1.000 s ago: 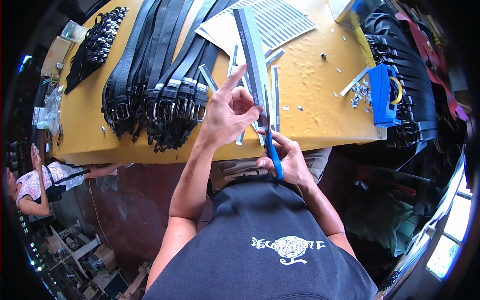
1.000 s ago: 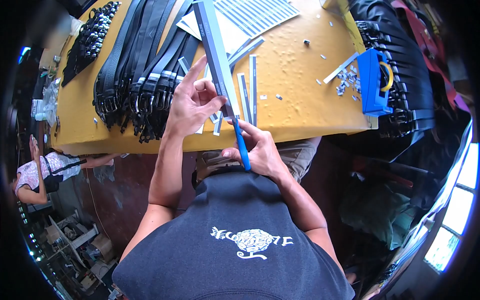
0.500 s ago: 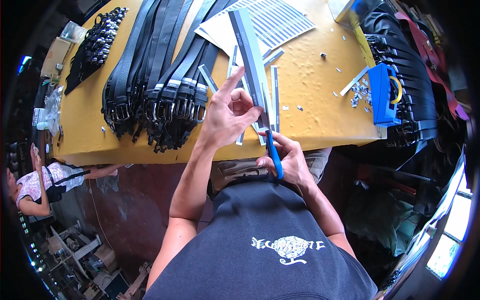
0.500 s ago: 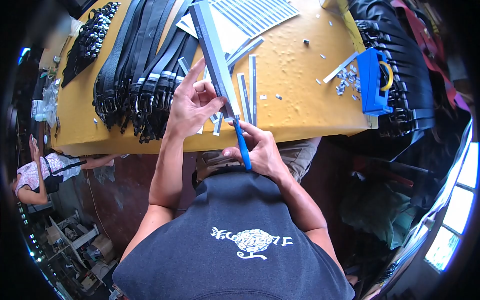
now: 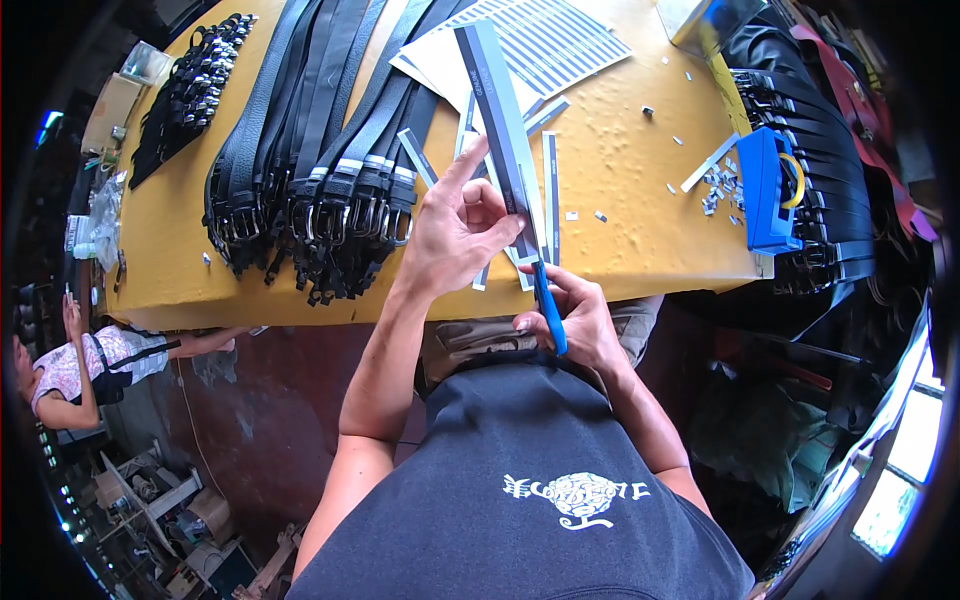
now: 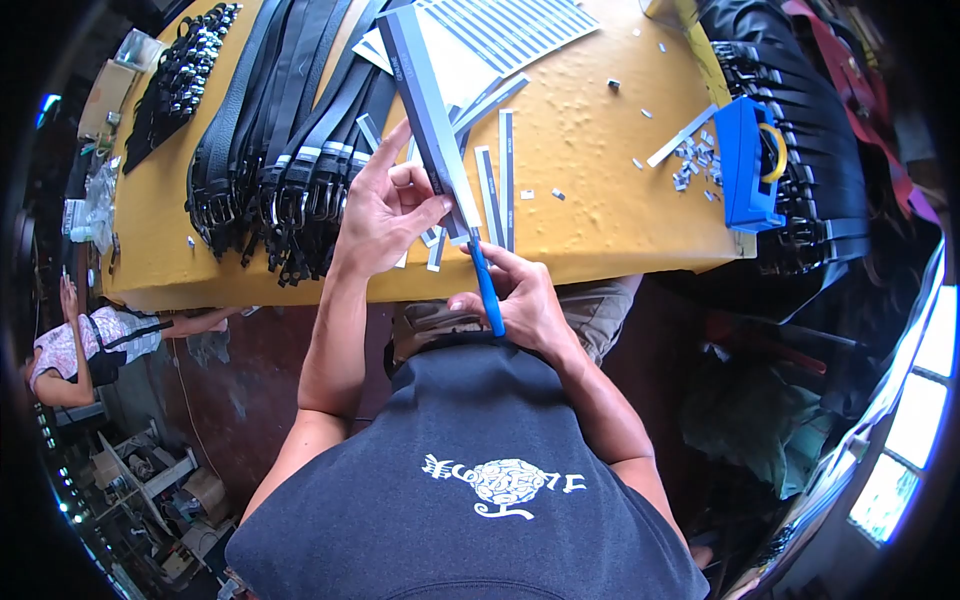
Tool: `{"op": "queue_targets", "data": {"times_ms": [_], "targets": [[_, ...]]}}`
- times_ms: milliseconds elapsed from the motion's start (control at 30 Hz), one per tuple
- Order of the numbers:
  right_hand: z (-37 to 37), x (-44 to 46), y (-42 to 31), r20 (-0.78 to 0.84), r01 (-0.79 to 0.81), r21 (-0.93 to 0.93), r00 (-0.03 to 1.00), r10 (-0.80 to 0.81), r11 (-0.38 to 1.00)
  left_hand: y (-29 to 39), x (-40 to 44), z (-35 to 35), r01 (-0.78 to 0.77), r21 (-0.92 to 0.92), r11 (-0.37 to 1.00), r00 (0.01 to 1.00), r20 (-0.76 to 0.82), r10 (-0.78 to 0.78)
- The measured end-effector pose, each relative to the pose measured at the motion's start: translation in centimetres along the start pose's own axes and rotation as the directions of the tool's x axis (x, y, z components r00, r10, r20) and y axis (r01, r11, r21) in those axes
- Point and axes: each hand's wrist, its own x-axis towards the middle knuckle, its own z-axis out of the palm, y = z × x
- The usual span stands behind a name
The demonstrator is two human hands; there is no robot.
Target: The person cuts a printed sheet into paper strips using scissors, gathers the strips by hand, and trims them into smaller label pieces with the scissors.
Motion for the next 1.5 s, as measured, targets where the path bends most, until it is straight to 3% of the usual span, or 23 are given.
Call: {"op": "queue_targets", "data": {"times_ms": [167,300,733,1033,1500], "targets": [[0.0,0.0,0.2,-0.007,-0.007,0.031,1.0,0.008,0.999,0.2,-0.1,0.1,0.019,0.004,1.0,1.0,-0.019,-0.018],[0.0,-0.1,0.4,-0.013,-0.01,0.034,1.0,0.01,0.999,0.7,0.7,-0.2,-0.056,0.012,0.998,0.994,-0.095,0.057],[0.4,-0.5,-0.5,-0.034,0.036,-0.083,0.999,-0.039,0.996,-0.5,-0.3,0.4,-0.022,0.073,0.997,0.999,-0.022,0.023],[0.6,-0.4,-0.6,-0.044,-0.001,-0.054,0.999,-0.001,0.999,-0.7,-0.3,0.3,-0.032,0.092,0.995,0.999,-0.029,0.035],[0.5,-0.2,-0.1,-0.067,-0.017,-0.024,0.998,0.016,1.0,-0.7,-0.3,0.5,-0.019,-0.03,0.999,0.999,-0.04,0.018]]}}
